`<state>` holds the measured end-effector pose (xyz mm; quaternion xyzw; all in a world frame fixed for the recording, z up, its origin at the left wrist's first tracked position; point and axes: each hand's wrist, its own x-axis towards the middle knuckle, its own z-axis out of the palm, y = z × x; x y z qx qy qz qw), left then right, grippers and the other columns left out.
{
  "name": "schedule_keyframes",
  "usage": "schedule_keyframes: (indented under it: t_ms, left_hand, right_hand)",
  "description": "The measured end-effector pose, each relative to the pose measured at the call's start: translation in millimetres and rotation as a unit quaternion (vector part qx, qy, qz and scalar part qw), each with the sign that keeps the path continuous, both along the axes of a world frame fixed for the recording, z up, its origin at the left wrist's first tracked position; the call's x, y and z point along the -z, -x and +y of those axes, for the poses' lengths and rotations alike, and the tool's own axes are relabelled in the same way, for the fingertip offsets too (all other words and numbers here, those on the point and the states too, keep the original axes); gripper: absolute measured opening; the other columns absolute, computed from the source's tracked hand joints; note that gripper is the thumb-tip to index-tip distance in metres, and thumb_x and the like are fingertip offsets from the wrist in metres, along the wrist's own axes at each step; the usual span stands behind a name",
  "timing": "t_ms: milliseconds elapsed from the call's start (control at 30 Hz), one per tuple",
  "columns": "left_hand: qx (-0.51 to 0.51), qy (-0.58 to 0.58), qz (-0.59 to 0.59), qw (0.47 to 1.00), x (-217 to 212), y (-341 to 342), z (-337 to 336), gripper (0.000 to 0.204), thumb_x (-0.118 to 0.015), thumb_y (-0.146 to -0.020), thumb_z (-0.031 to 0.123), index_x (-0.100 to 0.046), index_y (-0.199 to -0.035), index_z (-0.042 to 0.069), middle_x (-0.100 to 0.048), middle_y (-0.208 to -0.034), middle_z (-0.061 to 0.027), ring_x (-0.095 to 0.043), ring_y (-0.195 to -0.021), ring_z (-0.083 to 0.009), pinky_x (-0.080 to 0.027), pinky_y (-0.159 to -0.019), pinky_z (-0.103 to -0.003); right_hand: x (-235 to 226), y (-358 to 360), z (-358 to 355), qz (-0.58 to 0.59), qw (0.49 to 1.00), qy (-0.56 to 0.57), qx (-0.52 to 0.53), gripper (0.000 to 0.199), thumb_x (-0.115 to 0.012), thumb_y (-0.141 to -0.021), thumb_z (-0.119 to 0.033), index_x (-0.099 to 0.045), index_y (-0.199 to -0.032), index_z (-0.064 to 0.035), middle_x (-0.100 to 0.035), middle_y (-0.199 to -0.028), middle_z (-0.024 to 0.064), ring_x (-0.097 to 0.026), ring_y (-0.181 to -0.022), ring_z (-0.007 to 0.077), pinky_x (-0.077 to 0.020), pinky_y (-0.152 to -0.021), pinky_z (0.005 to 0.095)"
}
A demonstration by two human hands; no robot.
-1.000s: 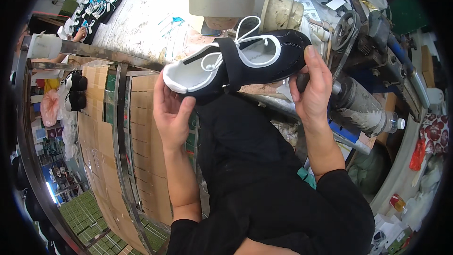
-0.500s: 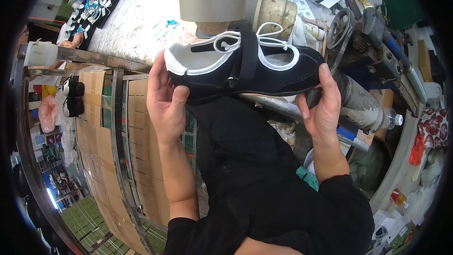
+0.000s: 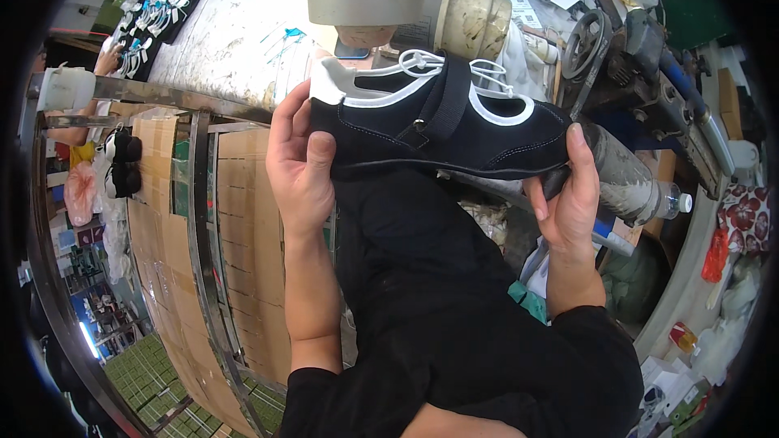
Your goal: The person inspects a series of black and white shoes in a workshop setting. They pick up each shoe, rotate it to view different angles, and place it on a nearby shelf. The process is repeated for multiple shoes.
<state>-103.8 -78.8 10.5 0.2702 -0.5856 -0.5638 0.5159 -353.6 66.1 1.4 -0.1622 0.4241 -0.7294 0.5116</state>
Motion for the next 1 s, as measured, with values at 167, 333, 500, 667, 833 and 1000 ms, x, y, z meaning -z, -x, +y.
schedule_keyframes:
  t_ms: [167, 333, 500, 667, 833, 1000]
  left_hand:
    - [0.016, -0.063, 0.000, 0.998, 10.2, -5.3, 3.0, 0.063, -0.057, -0.102, 0.033, -0.034, -0.150, 0.000, -0.049, -0.146, -0.0169, -0.050, -0.130, -0.0223, -0.044, -0.103, -0.031]
    - [0.046, -0.219, 0.114, 0.968, 26.0, -23.4, 9.7, 0.048, -0.058, -0.101, 0.031, -0.042, -0.139, 0.007, -0.038, -0.153, -0.0207, -0.052, -0.130, -0.0291, -0.047, -0.106, -0.043]
    - [0.071, -0.117, 0.146, 0.980, 25.2, -24.1, 5.2, 0.054, -0.077, -0.085, 0.024, -0.051, -0.130, 0.009, -0.034, -0.155, -0.0239, -0.053, -0.127, -0.0258, -0.043, -0.108, -0.042]
    - [0.113, -0.066, 0.148, 0.980, 12.7, -3.6, -4.1, 0.071, -0.084, -0.078, 0.025, -0.048, -0.137, 0.006, -0.031, -0.156, -0.0222, -0.039, -0.140, -0.0313, -0.035, -0.114, -0.043]
    - [0.130, -0.086, 0.172, 0.973, -1.3, 19.0, -10.0, 0.093, -0.088, -0.074, 0.029, -0.038, -0.145, -0.003, -0.035, -0.153, -0.0214, -0.037, -0.142, -0.0343, -0.034, -0.116, -0.045]
    - [0.106, -0.091, 0.108, 0.984, 3.8, 1.9, -20.6, 0.095, -0.085, -0.076, 0.041, -0.039, -0.145, -0.006, -0.043, -0.150, -0.0229, -0.044, -0.138, -0.0306, -0.036, -0.115, -0.043]
  right_hand:
    - [-3.9, -11.0, -11.1, 0.086, 0.995, 0.039, 0.024, 0.063, -0.057, -0.091, -0.031, -0.041, -0.143, 0.0005, -0.064, -0.114, 0.0126, -0.051, -0.049, 0.0080, -0.0348, -0.036, 0.0179]
    - [38.7, -0.9, 1.0, 0.237, 0.969, 0.062, 0.011, 0.091, -0.074, -0.080, -0.034, -0.028, -0.152, -0.0020, -0.061, -0.119, 0.0159, -0.053, -0.052, 0.0087, -0.0388, -0.039, 0.0189]
    - [28.5, -11.6, -0.8, 0.272, 0.961, 0.050, 0.024, 0.098, -0.074, -0.078, -0.039, -0.026, -0.153, 0.0003, -0.061, -0.118, 0.0129, -0.051, -0.053, 0.0063, -0.0397, -0.044, 0.0180]
    - [45.0, 5.0, 17.3, 0.254, 0.962, 0.055, 0.087, 0.086, -0.075, -0.079, -0.044, -0.041, -0.140, 0.0051, -0.063, -0.105, 0.0124, -0.058, -0.057, 0.0098, -0.0437, -0.042, 0.0191]
    - [41.8, 10.8, 23.7, 0.257, 0.956, 0.070, 0.118, 0.082, -0.075, -0.079, -0.042, -0.042, -0.138, 0.0054, -0.064, -0.101, 0.0135, -0.059, -0.055, 0.0116, -0.0439, -0.039, 0.0196]
    - [22.5, -2.9, 5.5, 0.246, 0.961, 0.055, 0.113, 0.085, -0.077, -0.080, -0.040, -0.041, -0.142, 0.0049, -0.063, -0.108, 0.0121, -0.056, -0.054, 0.0083, -0.0393, -0.039, 0.0188]
